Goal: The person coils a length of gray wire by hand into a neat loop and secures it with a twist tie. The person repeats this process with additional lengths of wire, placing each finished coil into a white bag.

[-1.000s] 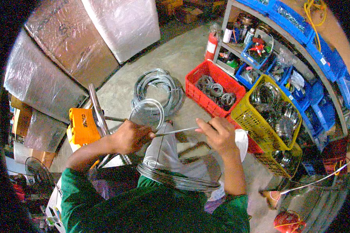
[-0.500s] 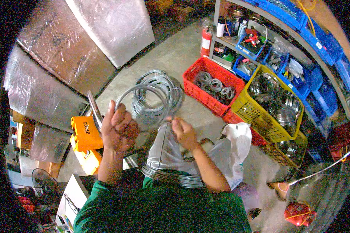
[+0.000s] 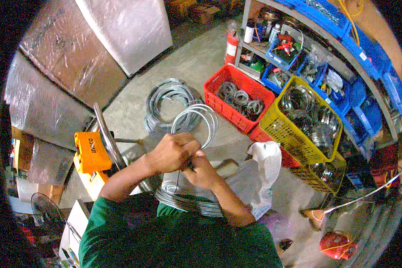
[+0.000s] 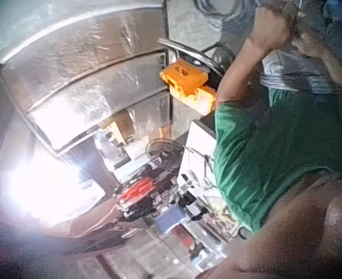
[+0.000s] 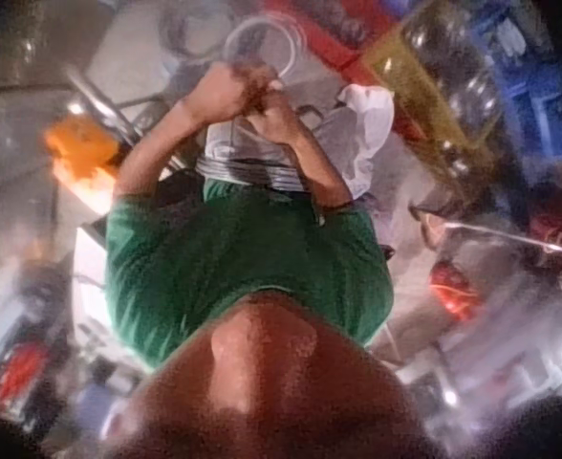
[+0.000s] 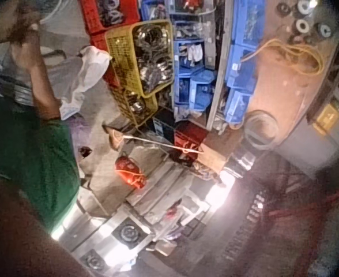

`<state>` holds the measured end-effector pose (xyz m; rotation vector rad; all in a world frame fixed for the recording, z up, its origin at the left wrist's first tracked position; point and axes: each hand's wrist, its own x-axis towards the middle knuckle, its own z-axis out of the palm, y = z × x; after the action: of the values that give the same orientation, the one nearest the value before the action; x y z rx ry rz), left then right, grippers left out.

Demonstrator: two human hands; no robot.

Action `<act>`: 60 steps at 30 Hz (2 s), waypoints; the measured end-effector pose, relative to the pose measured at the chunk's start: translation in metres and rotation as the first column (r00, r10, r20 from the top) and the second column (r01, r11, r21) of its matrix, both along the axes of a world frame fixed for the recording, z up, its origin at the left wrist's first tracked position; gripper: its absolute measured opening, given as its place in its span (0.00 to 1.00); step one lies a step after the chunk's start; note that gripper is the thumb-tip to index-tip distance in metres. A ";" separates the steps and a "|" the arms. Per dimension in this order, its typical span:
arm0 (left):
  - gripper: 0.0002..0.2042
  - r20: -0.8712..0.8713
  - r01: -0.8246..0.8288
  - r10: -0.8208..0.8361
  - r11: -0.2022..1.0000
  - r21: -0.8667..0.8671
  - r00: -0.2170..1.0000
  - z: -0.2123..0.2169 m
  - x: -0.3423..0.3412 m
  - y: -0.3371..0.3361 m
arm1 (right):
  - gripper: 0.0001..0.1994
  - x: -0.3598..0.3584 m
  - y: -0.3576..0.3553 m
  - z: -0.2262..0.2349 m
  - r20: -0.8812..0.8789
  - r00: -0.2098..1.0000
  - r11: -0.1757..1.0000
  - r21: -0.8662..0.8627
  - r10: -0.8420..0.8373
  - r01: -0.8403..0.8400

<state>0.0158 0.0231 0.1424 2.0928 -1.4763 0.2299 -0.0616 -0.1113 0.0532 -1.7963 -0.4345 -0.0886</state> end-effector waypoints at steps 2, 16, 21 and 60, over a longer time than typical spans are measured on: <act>0.12 0.068 -0.022 0.012 0.989 0.147 0.998 -0.006 0.005 0.007 | 0.08 -0.005 0.004 0.000 0.026 0.999 1.000 0.008 -0.023 0.023; 0.10 -0.284 -0.020 0.131 0.931 0.365 0.950 0.001 0.015 0.049 | 0.08 -0.005 -0.006 0.017 0.385 0.906 0.924 -0.253 -0.177 0.288; 0.12 -0.378 -0.036 0.146 0.958 0.285 0.914 0.002 0.006 0.048 | 0.09 0.000 -0.006 0.027 0.486 0.861 0.932 -0.219 -0.152 0.288; 0.25 -0.531 -0.390 -0.765 0.392 -0.833 0.365 0.112 0.011 0.113 | 0.18 0.021 -0.053 -0.138 -0.456 0.877 0.976 0.073 -0.151 0.206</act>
<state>0.0266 0.1360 0.2544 0.6404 -0.5490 -0.2466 -0.0401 -0.1647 -0.0844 -1.6693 0.0694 0.1688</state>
